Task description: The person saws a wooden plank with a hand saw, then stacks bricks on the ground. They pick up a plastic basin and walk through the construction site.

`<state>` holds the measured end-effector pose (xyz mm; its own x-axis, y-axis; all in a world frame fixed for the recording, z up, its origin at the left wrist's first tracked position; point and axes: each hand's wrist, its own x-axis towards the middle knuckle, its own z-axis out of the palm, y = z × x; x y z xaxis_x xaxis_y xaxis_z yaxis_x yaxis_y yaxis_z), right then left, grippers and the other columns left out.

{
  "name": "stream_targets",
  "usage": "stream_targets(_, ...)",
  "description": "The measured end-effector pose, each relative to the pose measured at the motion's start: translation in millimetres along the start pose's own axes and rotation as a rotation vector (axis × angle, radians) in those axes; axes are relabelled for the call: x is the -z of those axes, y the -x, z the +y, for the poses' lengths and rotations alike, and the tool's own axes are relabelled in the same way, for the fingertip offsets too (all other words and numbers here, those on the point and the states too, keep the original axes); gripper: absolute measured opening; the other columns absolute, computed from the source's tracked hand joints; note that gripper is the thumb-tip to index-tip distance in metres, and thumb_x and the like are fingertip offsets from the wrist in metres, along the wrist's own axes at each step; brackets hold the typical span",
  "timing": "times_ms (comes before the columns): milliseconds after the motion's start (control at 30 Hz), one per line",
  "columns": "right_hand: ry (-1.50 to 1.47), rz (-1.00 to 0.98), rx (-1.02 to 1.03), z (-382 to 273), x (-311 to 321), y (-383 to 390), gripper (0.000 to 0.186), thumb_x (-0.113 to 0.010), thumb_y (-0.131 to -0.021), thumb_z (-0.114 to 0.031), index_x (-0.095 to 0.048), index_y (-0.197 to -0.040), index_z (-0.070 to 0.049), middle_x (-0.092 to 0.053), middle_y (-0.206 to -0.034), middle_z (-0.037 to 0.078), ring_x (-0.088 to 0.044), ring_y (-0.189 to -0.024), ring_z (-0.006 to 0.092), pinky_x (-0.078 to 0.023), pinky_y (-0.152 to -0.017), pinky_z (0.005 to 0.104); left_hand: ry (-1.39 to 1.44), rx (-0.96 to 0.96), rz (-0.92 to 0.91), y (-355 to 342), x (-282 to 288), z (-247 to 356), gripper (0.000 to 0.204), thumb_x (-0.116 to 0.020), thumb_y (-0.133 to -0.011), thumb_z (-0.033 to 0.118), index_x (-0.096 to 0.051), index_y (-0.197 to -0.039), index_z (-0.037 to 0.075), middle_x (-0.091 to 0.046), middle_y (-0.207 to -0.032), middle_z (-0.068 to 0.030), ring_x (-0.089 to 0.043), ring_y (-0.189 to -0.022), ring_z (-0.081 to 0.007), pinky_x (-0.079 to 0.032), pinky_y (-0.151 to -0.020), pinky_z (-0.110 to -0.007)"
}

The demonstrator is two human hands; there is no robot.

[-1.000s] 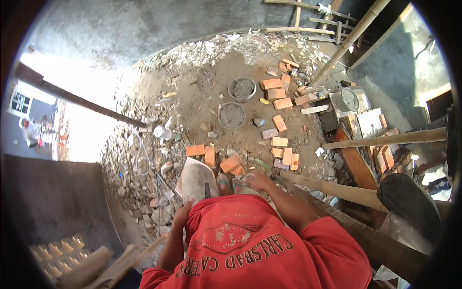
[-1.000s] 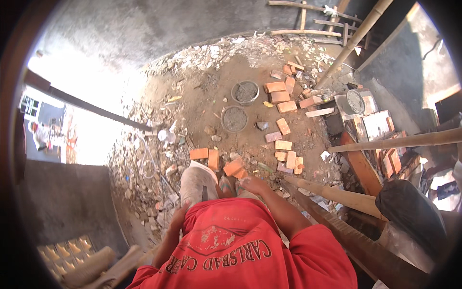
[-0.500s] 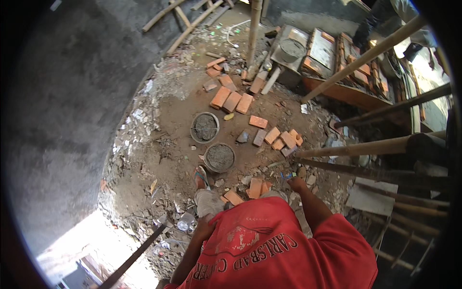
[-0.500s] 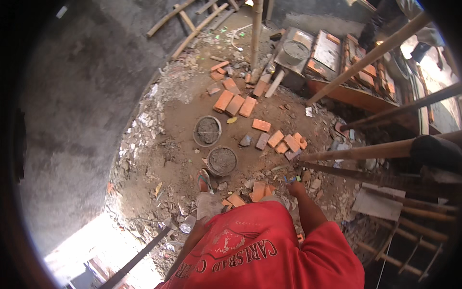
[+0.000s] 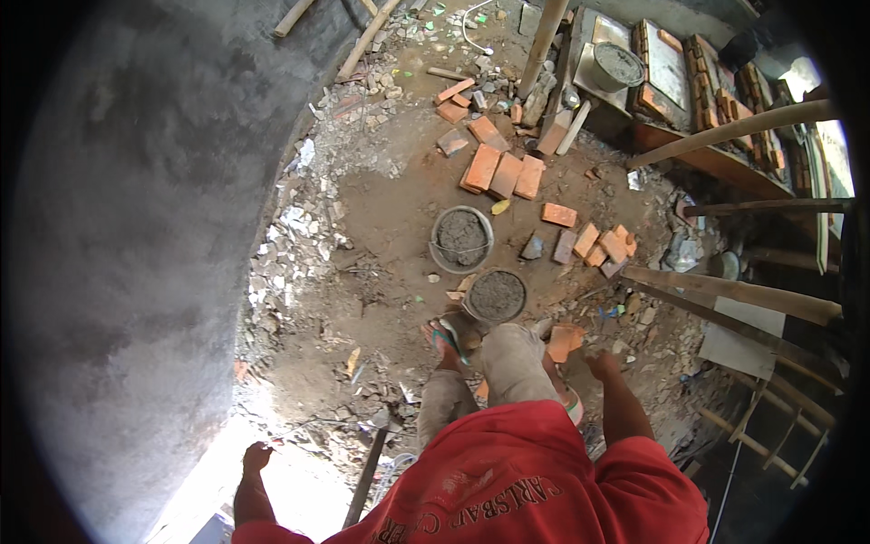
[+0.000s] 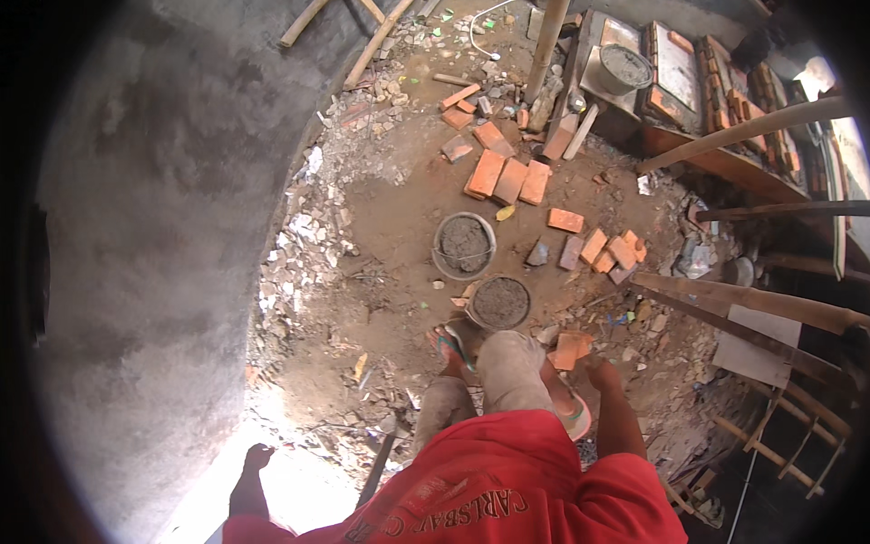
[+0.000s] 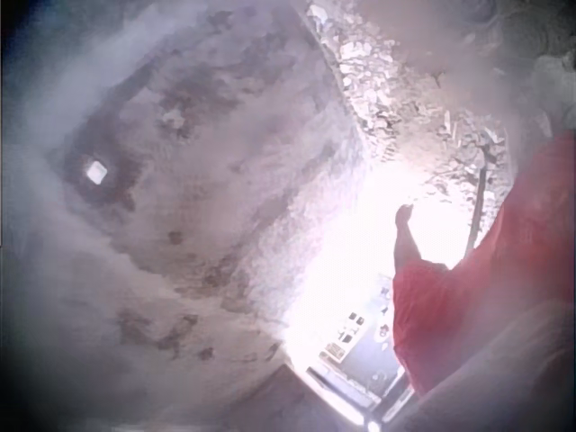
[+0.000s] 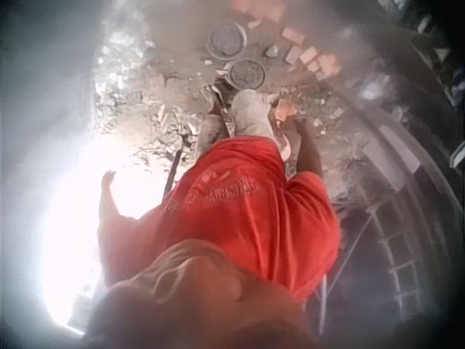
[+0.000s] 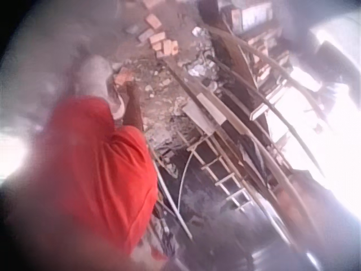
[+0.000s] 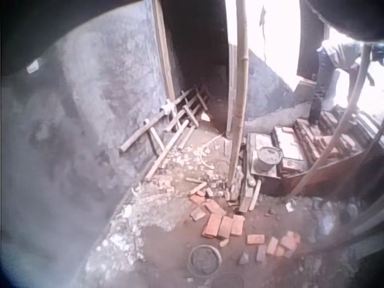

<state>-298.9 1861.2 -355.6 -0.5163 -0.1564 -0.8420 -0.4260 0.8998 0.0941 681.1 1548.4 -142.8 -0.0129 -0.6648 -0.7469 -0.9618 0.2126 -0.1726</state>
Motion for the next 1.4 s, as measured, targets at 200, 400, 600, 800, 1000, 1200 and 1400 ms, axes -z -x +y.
stream_targets(200,0.08,0.174,-0.048,-76.4,124.0,-161.4,0.071,-0.072,-0.094,-0.043,-0.05,-0.146,0.001,-0.063,-0.137,0.025,-0.062,-0.125,0.0394,-0.052,-0.101,0.0499,-0.471,1.064,-0.625,121.0,302.9,-73.2,0.048,-0.059,-0.096,0.042,-0.072,-0.129,0.009,-0.069,-0.135,-0.0153,-0.064,-0.127,-0.0305,-0.05,-0.103,-0.046)
stream_targets(400,-0.832,0.565,0.391,-387.9,231.1,-268.6,0.051,-0.064,-0.098,-0.044,-0.067,-0.12,0.002,-0.072,-0.115,0.027,-0.071,-0.104,0.0393,-0.055,-0.085,0.0485,-0.074,0.695,-0.194,14.0,293.9,149.9,0.049,-0.053,-0.103,0.039,-0.066,-0.133,0.004,-0.067,-0.136,-0.0165,-0.063,-0.127,-0.0296,-0.048,-0.106,-0.044)
stream_targets(600,-0.398,-0.181,0.88,-545.9,69.0,-58.3,0.042,-0.068,-0.089,-0.029,-0.069,-0.119,0.0,-0.068,-0.122,0.028,-0.069,-0.107,0.0433,-0.056,-0.091,0.0519,0.37,0.07,-0.039,-137.0,256.4,394.8,0.049,-0.047,-0.109,0.037,-0.06,-0.138,-0.001,-0.065,-0.138,-0.0177,-0.061,-0.127,-0.0286,-0.045,-0.109,-0.043)
stream_targets(800,0.273,-0.559,0.85,-460.0,26.5,64.9,0.06,-0.062,-0.093,-0.057,-0.069,-0.131,-0.011,-0.069,-0.133,0.015,-0.064,-0.126,0.0328,-0.051,-0.102,0.0492,0.988,-0.46,-0.01,-226.6,498.0,578.9,0.036,-0.056,-0.107,0.02,-0.061,-0.134,-0.002,-0.067,-0.134,-0.0146,-0.063,-0.125,-0.0231,-0.047,-0.107,-0.035)
stream_targets(1000,-0.239,-0.552,0.575,-420.7,53.1,19.9,0.079,-0.046,-0.097,-0.067,-0.052,-0.152,-0.011,-0.054,-0.152,0.019,-0.051,-0.141,0.0371,-0.038,-0.118,0.0453,0.177,-0.567,-0.261,-340.2,438.3,538.3,0.08,-0.071,-0.093,0.046,-0.044,-0.154,0.001,-0.045,-0.155,-0.028,-0.04,-0.148,-0.0378,-0.035,-0.12,-0.041)
stream_targets(1200,-0.624,-0.545,0.051,-412.9,-8.2,89.8,0.09,-0.041,-0.097,-0.076,-0.052,-0.15,-0.004,-0.059,-0.145,0.023,-0.058,-0.133,0.0382,-0.043,-0.113,0.0442,-0.008,-0.603,-0.564,-495.2,566.5,603.4,0.068,-0.064,-0.099,0.05,-0.055,-0.148,0.004,-0.059,-0.148,-0.0175,-0.052,-0.139,-0.0281,-0.038,-0.116,-0.036)
stream_targets(1400,-1.735,-0.558,-0.508,-538.6,55.5,184.3,0.109,-0.051,-0.09,-0.082,-0.046,-0.15,0.009,-0.059,-0.144,0.027,-0.058,-0.132,0.0373,-0.044,-0.111,0.0422,-0.145,-0.721,-0.685,-521.2,633.4,599.4,0.061,-0.056,-0.104,0.047,-0.059,-0.143,0.001,-0.063,-0.142,-0.0187,-0.055,-0.135,-0.029,-0.038,-0.115,-0.035)
